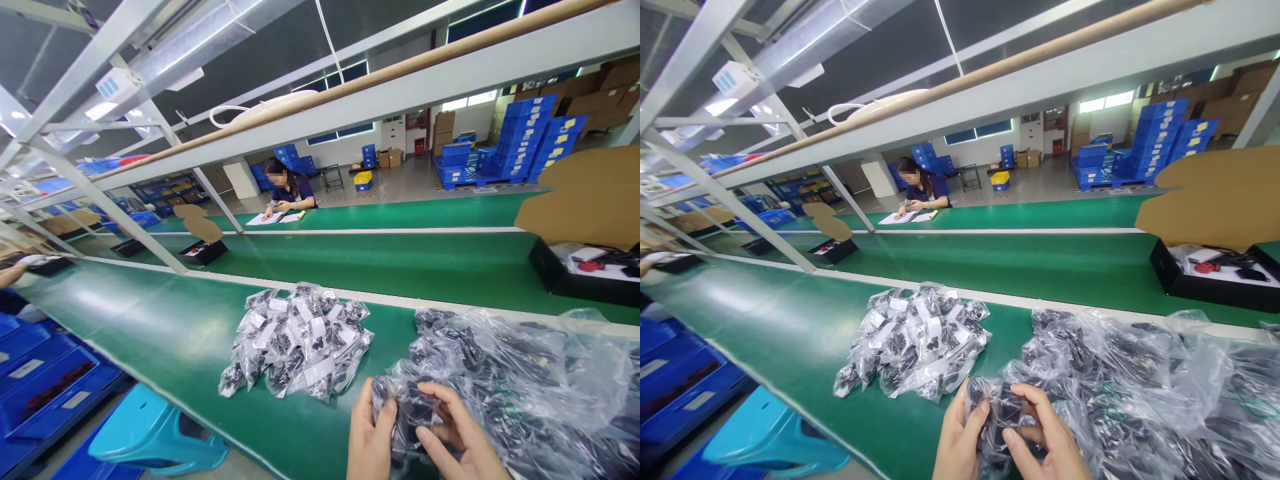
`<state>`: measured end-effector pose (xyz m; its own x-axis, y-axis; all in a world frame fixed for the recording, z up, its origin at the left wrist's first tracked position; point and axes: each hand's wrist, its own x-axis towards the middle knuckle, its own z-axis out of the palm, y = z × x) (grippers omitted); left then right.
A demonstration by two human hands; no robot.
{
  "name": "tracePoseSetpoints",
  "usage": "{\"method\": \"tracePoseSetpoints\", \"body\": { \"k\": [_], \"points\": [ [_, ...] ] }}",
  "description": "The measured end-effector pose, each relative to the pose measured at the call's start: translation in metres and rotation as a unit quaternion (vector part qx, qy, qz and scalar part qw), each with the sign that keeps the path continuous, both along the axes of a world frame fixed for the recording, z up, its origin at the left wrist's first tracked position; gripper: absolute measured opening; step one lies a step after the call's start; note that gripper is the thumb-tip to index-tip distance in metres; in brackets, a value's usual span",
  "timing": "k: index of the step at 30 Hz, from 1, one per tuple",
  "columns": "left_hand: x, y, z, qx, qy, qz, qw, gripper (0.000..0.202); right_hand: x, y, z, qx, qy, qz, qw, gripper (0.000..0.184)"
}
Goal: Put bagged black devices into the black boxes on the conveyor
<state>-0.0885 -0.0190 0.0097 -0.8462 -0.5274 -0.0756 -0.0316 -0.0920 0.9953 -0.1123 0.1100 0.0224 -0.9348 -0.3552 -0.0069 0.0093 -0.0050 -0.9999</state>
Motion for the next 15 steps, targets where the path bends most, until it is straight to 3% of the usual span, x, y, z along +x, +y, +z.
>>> {"method": "tracePoseSetpoints", "body": {
  "k": [3,6,8,11,13,15],
  "points": [
    [0.008,0.000,-0.004,-0.015,-0.045,-0.050,0.998,0.063,-0.008,0.007,0.001,0.047,0.030,0.062,0.996,0.047],
    [0.010,-0.001,-0.001,-0.086,-0.007,-0.161,0.983,0.066,-0.016,0.013,0.002,0.105,0.074,0.138,0.982,0.045],
    [0.007,-0.002,0.003,-0.139,0.016,-0.203,0.969,0.064,-0.018,0.017,0.006,0.164,0.118,0.176,0.963,0.047],
    [0.003,-0.007,0.006,-0.134,0.041,-0.178,0.974,0.061,-0.021,0.021,0.023,0.262,0.150,0.239,0.923,0.057],
    [0.004,-0.012,0.004,-0.065,0.057,-0.121,0.989,0.062,-0.026,0.019,0.036,0.299,0.148,0.278,0.901,0.062],
    [0.009,-0.021,0.000,0.034,0.051,-0.075,0.995,0.065,-0.038,0.011,0.045,0.304,0.173,0.278,0.895,0.054]
  ]
}}
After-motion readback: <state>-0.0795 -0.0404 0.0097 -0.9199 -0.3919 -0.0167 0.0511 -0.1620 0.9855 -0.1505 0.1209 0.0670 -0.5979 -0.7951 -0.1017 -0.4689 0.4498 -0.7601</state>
